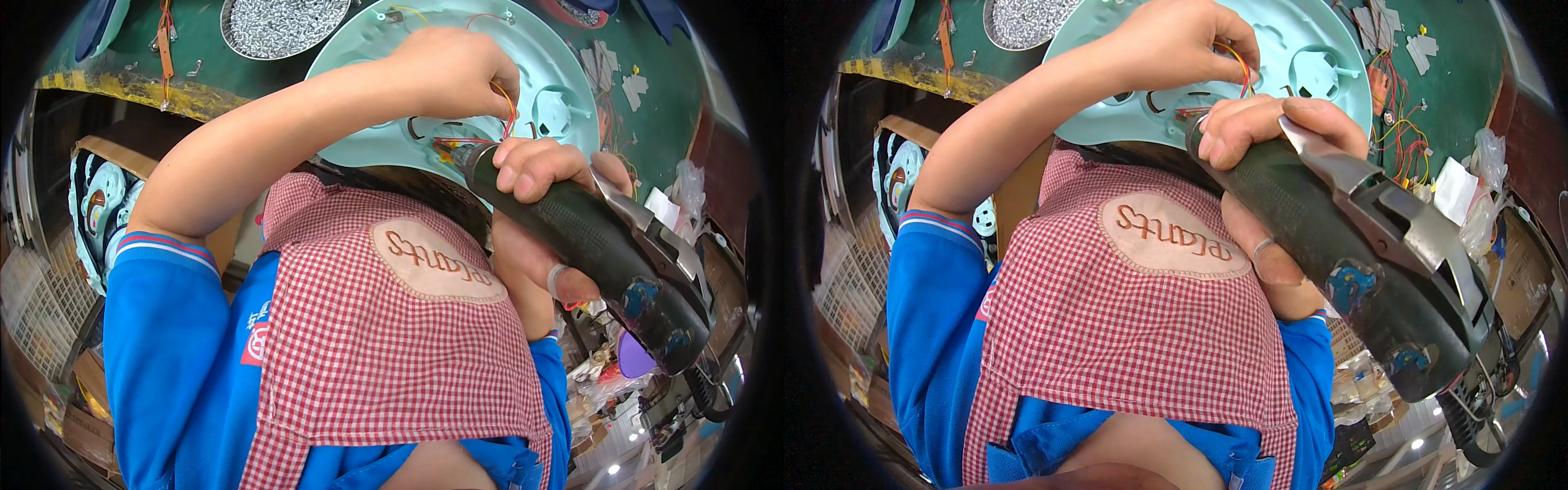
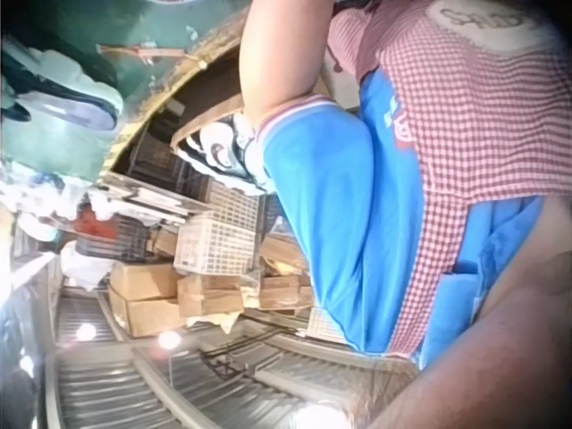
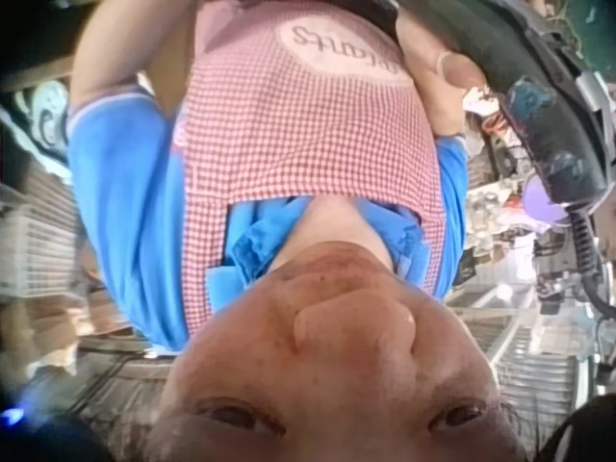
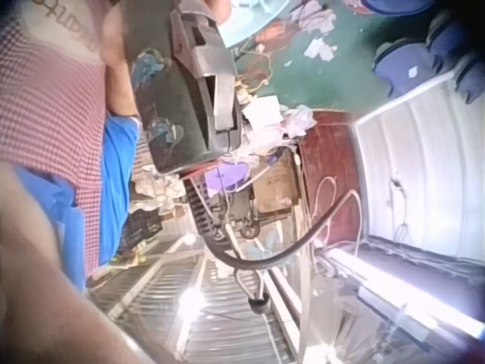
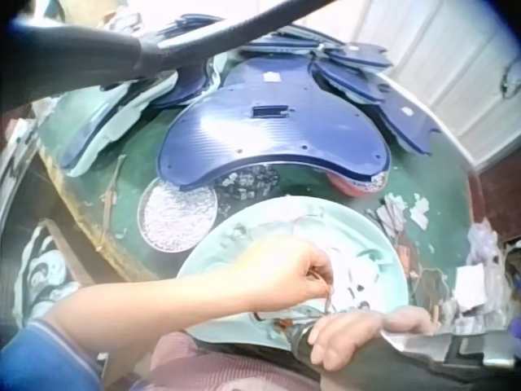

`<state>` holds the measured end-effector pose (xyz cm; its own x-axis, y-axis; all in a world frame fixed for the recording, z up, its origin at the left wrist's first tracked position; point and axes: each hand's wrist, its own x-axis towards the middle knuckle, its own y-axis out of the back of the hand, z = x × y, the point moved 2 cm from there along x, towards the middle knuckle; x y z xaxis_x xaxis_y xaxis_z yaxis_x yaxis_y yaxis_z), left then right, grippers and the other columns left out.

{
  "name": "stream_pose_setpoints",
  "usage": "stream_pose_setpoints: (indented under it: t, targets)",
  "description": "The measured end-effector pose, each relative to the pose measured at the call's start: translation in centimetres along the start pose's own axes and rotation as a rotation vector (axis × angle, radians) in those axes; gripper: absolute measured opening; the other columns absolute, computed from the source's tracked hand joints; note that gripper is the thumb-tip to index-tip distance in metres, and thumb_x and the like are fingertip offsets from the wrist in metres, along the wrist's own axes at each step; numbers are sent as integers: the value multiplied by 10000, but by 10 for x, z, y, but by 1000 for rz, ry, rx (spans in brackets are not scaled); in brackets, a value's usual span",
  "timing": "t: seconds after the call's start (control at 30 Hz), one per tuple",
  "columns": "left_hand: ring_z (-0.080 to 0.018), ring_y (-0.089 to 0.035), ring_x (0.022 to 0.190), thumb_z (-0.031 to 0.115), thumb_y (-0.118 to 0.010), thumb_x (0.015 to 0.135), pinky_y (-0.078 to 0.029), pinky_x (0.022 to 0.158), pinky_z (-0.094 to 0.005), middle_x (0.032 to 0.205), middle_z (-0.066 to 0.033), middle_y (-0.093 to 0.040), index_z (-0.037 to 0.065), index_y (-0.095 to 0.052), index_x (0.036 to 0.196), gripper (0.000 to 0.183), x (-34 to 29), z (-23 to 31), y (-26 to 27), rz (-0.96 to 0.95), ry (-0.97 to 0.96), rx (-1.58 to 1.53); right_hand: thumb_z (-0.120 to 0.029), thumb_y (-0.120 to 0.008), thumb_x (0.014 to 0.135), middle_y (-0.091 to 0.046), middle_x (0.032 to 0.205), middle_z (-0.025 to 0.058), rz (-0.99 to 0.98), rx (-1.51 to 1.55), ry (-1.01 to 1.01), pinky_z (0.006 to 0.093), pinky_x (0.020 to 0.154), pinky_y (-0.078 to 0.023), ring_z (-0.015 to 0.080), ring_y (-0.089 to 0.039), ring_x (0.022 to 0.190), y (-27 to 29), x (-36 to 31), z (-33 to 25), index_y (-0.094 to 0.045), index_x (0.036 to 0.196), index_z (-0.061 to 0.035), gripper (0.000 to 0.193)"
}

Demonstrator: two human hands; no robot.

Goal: The person assembles a small electronic device by connecting wires to a circuit board inside a light blue plastic housing. They use a soldering iron to secure connections, cut wires with pliers, and attach a dark blue cover. The person tests the device by inserting batteries and checking for a light indicator.

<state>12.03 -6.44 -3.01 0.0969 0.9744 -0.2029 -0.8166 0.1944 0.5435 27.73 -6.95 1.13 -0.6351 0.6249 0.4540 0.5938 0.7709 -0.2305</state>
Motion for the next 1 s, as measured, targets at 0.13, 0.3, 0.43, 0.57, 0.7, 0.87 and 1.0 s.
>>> stream_pose_setpoints:
  t: [0.13, 0.3, 0.43, 0.57, 0.7, 0.87, 1.0]
  targets:
    - [-218, -674, 859, 339, -687, 747, -513, 721, -366, 894, -6, -726, 199, -749, 946, 251, 0, 0, -1, 5, -19, -3, -814, -591, 663, -566, 819, 104, -43, -5, -12, 416, 707, -441, 240, -546, 725, -1, 0, 3, -337, 1357, -100, 1028]
    - [-217, -674, 863, 332, -687, 745, -515, 723, -368, 897, -6, -726, 203, -748, 951, 250, -1, 0, -1, -1, -8, -5, -802, -603, 667, -559, 817, 96, 59, 0, -24, 422, 713, -437, 234, -540, 725, -4, -1, -6, -316, 1393, -112, 1042]
    - [-216, -673, 870, 327, -686, 745, -515, 724, -367, 901, -4, -726, 210, -749, 953, 247, 0, 0, -1, 2, -14, -7, -811, -591, 665, -557, 804, 98, 46, 3, 10, 426, 695, -439, 237, -540, 715, 1, 2, -4, -294, 1409, -113, 1062]
    - [-213, -672, 874, 322, -681, 746, -515, 725, -366, 903, -1, -725, 213, -749, 952, 243, -1, 1, 0, 7, -10, -5, -819, -574, 670, -559, 807, 106, 5, 2, 8, 436, 699, -439, 245, -544, 721, -2, 3, -2, -297, 1404, -115, 1054]
    - [-209, -673, 865, 321, -677, 749, -516, 725, -363, 896, 1, -725, 211, -750, 948, 239, -1, 0, -1, -2, 0, -20, -824, -563, 674, -559, 806, 110, 42, -15, 2, 438, 700, -441, 247, -545, 722, -5, -1, -4, -306, 1393, -115, 1042]
    - [-211, -676, 852, 314, -676, 747, -518, 718, -365, 886, -1, -726, 210, -752, 943, 234, -2, -1, -1, 11, -20, -35, -826, -558, 675, -558, 803, 109, 38, -25, 10, 440, 700, -442, 248, -549, 725, -6, 0, -5, -308, 1381, -123, 1028]
    - [-213, -677, 855, 307, -677, 742, -519, 723, -367, 893, -3, -727, 210, -752, 944, 236, -1, -1, -3, 24, -41, -23, -824, -559, 677, -563, 808, 111, 38, -35, 19, 440, 699, -441, 251, -553, 728, -4, 0, -5, -315, 1373, -127, 1014]
